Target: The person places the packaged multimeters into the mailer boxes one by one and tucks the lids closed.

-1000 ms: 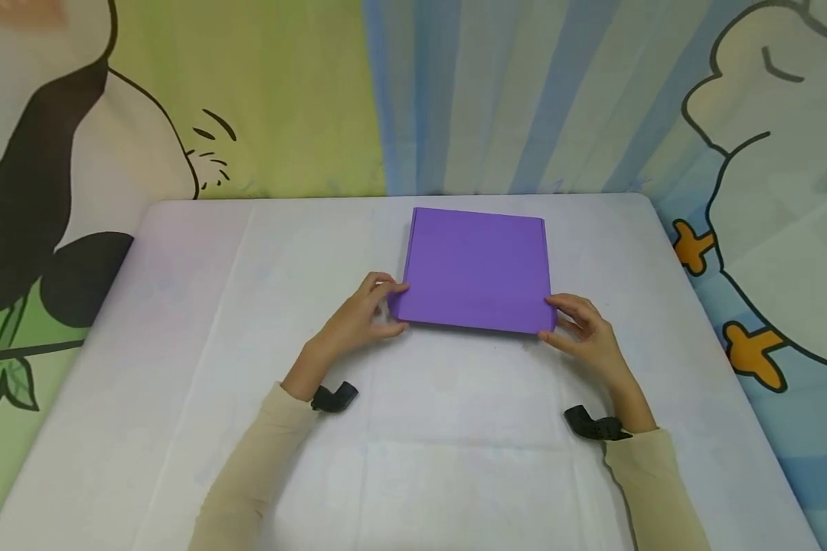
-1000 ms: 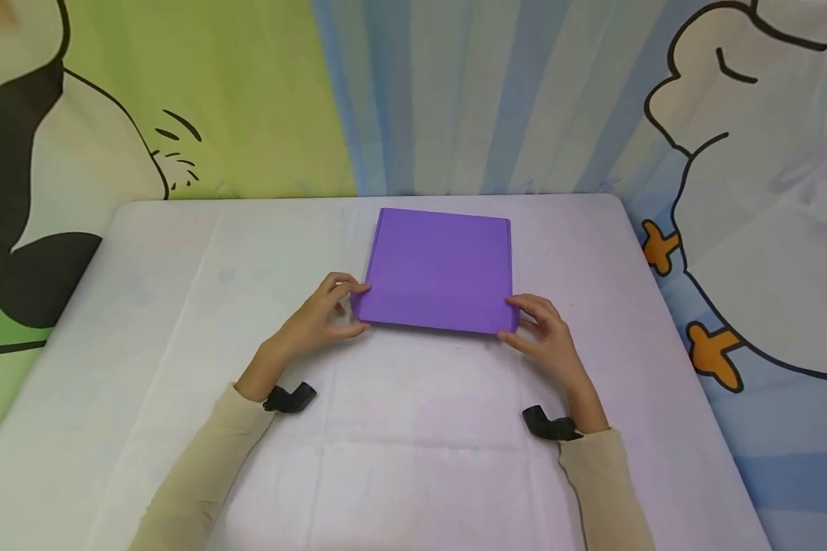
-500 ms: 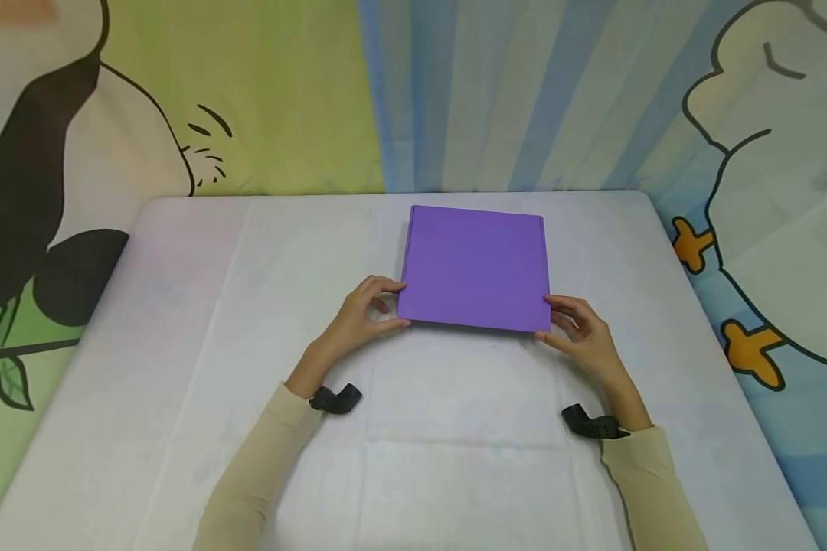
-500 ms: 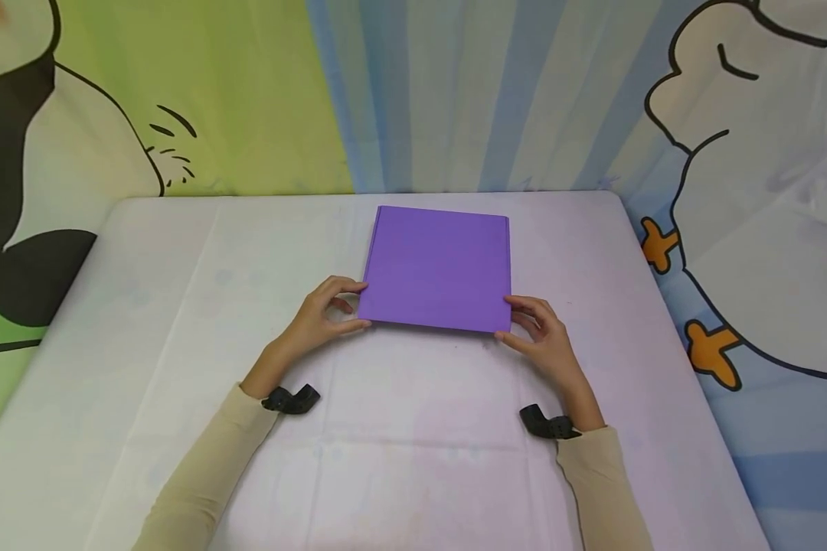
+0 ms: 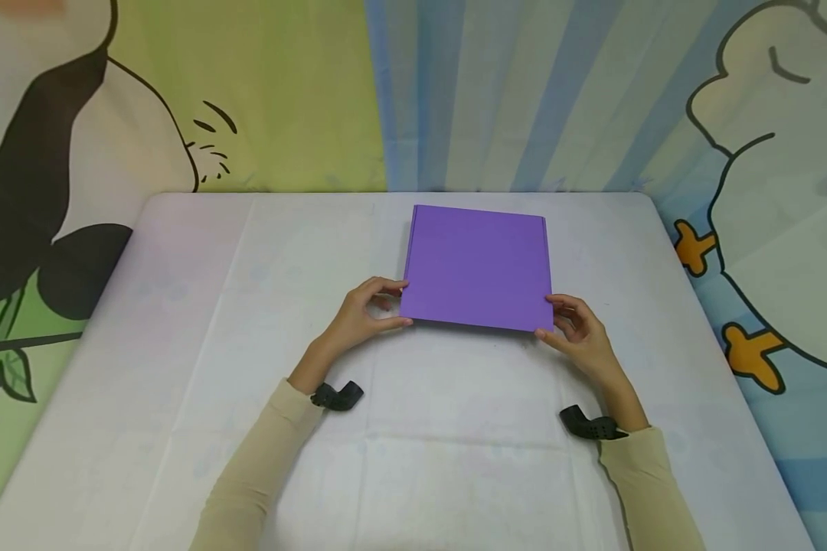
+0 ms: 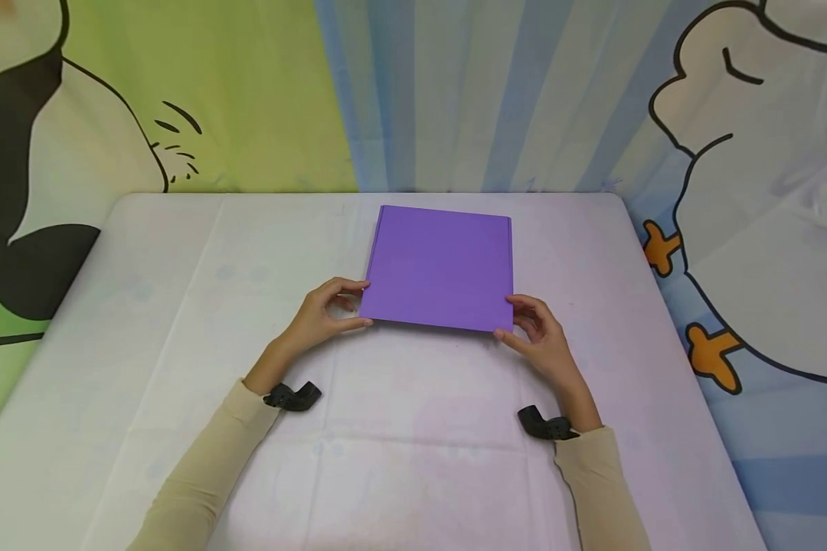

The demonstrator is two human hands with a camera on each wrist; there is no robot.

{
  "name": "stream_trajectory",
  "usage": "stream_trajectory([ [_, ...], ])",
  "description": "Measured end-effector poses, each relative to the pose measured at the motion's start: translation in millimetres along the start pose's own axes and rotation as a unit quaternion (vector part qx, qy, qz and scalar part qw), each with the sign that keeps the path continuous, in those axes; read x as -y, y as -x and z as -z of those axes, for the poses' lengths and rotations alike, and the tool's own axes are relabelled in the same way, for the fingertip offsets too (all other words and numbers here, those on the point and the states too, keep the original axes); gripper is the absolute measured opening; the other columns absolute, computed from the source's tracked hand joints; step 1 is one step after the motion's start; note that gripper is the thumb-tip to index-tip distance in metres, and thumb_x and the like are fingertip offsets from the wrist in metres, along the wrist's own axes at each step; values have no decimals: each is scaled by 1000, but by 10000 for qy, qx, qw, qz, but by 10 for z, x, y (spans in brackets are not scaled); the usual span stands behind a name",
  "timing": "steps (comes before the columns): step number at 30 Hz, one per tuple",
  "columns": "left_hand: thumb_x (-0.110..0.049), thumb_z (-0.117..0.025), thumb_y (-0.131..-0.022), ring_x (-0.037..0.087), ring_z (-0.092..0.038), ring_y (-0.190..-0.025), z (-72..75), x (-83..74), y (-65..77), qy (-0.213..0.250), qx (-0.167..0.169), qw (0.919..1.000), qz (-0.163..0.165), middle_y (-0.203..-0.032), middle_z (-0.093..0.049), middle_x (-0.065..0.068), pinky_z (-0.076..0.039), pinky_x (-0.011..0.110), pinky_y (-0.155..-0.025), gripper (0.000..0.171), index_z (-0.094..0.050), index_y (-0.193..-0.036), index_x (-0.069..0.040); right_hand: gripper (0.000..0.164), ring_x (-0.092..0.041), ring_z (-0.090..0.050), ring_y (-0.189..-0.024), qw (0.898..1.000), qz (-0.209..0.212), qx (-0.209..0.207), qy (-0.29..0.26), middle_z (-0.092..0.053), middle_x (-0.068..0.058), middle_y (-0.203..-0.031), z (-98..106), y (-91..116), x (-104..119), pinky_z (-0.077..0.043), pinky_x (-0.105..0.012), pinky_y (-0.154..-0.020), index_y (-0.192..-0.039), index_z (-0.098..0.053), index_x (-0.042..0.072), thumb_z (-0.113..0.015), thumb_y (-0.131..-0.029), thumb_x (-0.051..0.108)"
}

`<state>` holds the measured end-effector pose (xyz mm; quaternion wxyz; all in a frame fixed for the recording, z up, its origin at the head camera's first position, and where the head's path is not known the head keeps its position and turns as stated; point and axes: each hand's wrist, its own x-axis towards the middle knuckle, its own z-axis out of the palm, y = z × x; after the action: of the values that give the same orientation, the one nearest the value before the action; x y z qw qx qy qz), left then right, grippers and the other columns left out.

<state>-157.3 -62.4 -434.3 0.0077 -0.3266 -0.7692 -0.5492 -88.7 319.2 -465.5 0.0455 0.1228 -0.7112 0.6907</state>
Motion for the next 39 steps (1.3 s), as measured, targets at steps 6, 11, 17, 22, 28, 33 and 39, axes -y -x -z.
stream_trajectory([
  [6,7,-83,-70,38,-61,-84,11,-10,8,57,22,9999,116,-115,-62,22,-54,45,-75,56,-59,-120,10,59,-15,-50,-113,10000,-60,48,6,-49,-6,-127,4,6,14,-44,-18,-98,-132,-48,-6,-69,-78,-19],
  [11,5,-83,-71,38,-62,-93,18,-12,-2,175,63,9997,166,-116,-63,22,-54,49,-81,56,-59,-121,10,59,-14,-51,-112,9999,-162,9,-35,-51,-4,-125,16,9,15,-45,-18,-97,-132,-49,-6,-69,-78,-18],
  [17,6,-82,-71,40,-61,-99,18,-7,-9,341,126,9990,276,-118,-61,23,-53,51,-84,56,-58,-121,10,58,-12,-53,-107,9995,-260,-55,188,-53,-5,-119,26,21,15,-47,-17,-93,-133,-48,-7,-68,-80,-17],
  [22,4,-82,-74,37,-58,-107,7,-26,-6,403,223,9980,434,-125,-57,23,-51,51,-90,53,-56,-120,10,60,-12,-51,-106,9989,-194,-19,433,-51,-5,-116,-16,22,16,-46,-16,-93,-135,-45,-7,-68,-80,-17],
  [28,6,-76,-79,42,-52,-111,-19,-29,-6,232,164,9995,139,-125,-51,27,-48,56,-90,54,-52,-127,11,58,-12,-44,-121,9979,220,6,608,-37,-12,-136,-54,6,3,-41,-18,-102,-135,-46,-12,-63,-81,-21],
  [33,12,-69,-80,46,-46,-124,-47,-30,-20,278,316,9991,-32,-137,-40,30,-42,59,-97,66,-41,-139,11,63,-9,-38,-132,9974,236,199,645,-25,-24,-150,-61,7,-19,-34,-16,-106,-141,-41,-11,-58,-82,-23],
  [39,17,-62,-80,44,-40,-132,-87,-23,-40,264,474,9985,90,-146,-33,30,-39,58,-103,70,-34,-144,11,70,-5,-38,-132,9948,248,222,959,-23,-26,-153,-85,4,-62,-33,-15,-107,-144,-39,-8,-60,-79,-25],
])
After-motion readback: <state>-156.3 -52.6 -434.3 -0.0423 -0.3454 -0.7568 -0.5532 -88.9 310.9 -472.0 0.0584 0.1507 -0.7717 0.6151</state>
